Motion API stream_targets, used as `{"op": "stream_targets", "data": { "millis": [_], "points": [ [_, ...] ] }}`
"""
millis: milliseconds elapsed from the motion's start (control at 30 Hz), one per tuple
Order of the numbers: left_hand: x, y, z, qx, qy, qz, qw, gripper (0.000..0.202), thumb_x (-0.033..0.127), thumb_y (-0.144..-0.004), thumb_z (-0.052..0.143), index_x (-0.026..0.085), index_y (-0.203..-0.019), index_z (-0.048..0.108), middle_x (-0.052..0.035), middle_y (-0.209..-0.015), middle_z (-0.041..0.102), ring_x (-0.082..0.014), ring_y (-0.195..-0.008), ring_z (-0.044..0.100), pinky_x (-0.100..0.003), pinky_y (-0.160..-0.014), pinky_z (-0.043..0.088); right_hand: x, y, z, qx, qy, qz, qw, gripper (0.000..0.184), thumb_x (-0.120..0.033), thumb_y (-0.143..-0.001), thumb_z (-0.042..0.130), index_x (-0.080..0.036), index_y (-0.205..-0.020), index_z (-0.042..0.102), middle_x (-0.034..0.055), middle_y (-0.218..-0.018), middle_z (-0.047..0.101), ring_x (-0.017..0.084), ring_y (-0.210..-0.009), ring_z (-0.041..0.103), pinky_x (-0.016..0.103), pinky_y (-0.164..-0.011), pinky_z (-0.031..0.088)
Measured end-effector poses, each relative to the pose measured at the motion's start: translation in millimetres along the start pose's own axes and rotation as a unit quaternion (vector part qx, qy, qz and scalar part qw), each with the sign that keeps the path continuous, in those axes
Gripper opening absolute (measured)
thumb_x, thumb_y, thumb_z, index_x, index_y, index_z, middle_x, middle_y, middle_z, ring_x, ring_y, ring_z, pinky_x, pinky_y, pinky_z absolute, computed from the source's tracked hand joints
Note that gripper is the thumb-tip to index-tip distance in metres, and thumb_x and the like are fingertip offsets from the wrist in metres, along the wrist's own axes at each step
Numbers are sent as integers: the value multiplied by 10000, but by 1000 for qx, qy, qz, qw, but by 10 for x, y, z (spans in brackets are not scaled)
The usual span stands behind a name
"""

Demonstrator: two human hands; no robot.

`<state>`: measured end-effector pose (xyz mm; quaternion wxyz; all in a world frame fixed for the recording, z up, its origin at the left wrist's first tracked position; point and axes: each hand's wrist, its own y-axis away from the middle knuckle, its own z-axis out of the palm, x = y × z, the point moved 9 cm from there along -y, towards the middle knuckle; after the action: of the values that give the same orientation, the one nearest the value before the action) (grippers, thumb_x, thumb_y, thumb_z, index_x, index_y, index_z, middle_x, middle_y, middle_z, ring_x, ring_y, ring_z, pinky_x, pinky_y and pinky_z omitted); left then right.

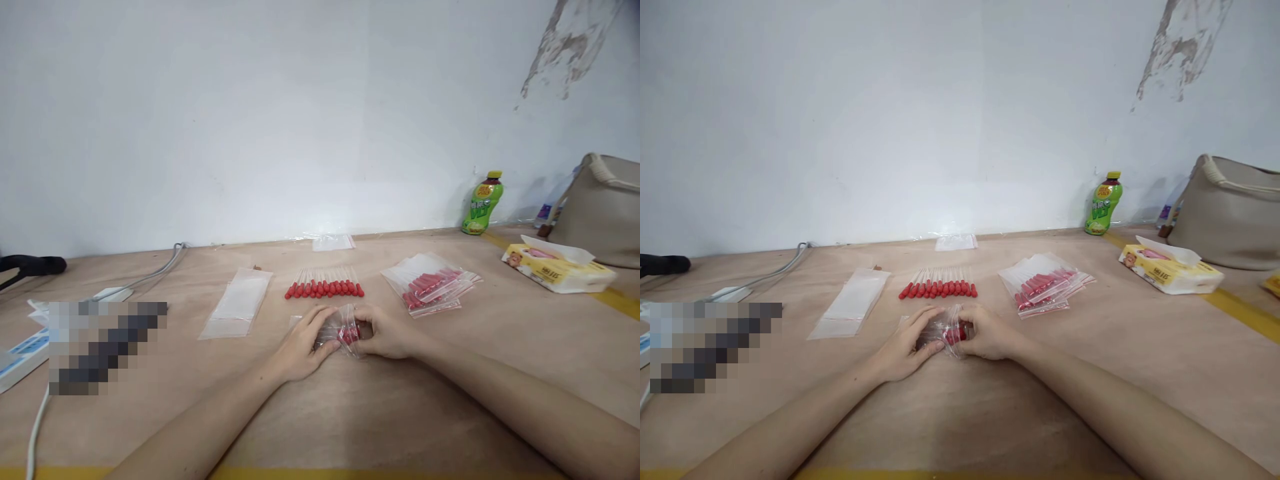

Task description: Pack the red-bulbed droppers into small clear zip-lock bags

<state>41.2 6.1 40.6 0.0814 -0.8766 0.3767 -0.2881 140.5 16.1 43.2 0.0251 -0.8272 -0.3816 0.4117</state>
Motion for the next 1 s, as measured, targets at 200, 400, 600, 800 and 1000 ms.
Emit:
{"op": "stream_targets", "data": {
  "millis": [200,400,600,800,1000],
  "points": [
    [-13,3,9,-9,7,-2,1000,495,314,-831,504,217,-1280,321,-79,-1278,418,-219,-1164,409,-370,-977,355,279,49,-94,10,-2,61,998,298,-127,-655,571,-174,-950,569,-1,-775,607,111,-631,533,214,-565,418],
    [-37,11,19,-9,9,-10,1000,504,340,-830,502,218,-1284,320,-83,-1289,405,-223,-1164,408,-376,-968,363,369,85,-187,-22,-1,53,998,360,-200,-668,619,-169,-1019,547,39,-949,601,150,-798,557,265,-693,444],
    [-46,9,6,-4,9,-13,1000,516,343,-824,508,226,-1288,317,-78,-1270,424,-226,-1151,418,-379,-962,365,377,76,-218,-18,-11,61,998,260,-260,-691,626,-171,-927,562,16,-840,603,134,-712,542,254,-629,433],
    [-37,7,12,-9,7,-13,1000,512,335,-825,510,229,-1286,314,-78,-1258,437,-224,-1136,428,-377,-949,370,510,54,-550,33,-146,116,982,304,-329,-655,668,-161,-867,529,21,-779,629,137,-697,594,267,-632,465],
    [-34,11,18,-14,3,-8,1000,504,330,-825,509,219,-1280,322,-83,-1261,432,-219,-1137,426,-368,-954,363,498,101,-1293,209,-125,98,965,299,-386,-664,667,-170,-822,533,43,-779,641,159,-740,619,300,-692,488]
  ]
}}
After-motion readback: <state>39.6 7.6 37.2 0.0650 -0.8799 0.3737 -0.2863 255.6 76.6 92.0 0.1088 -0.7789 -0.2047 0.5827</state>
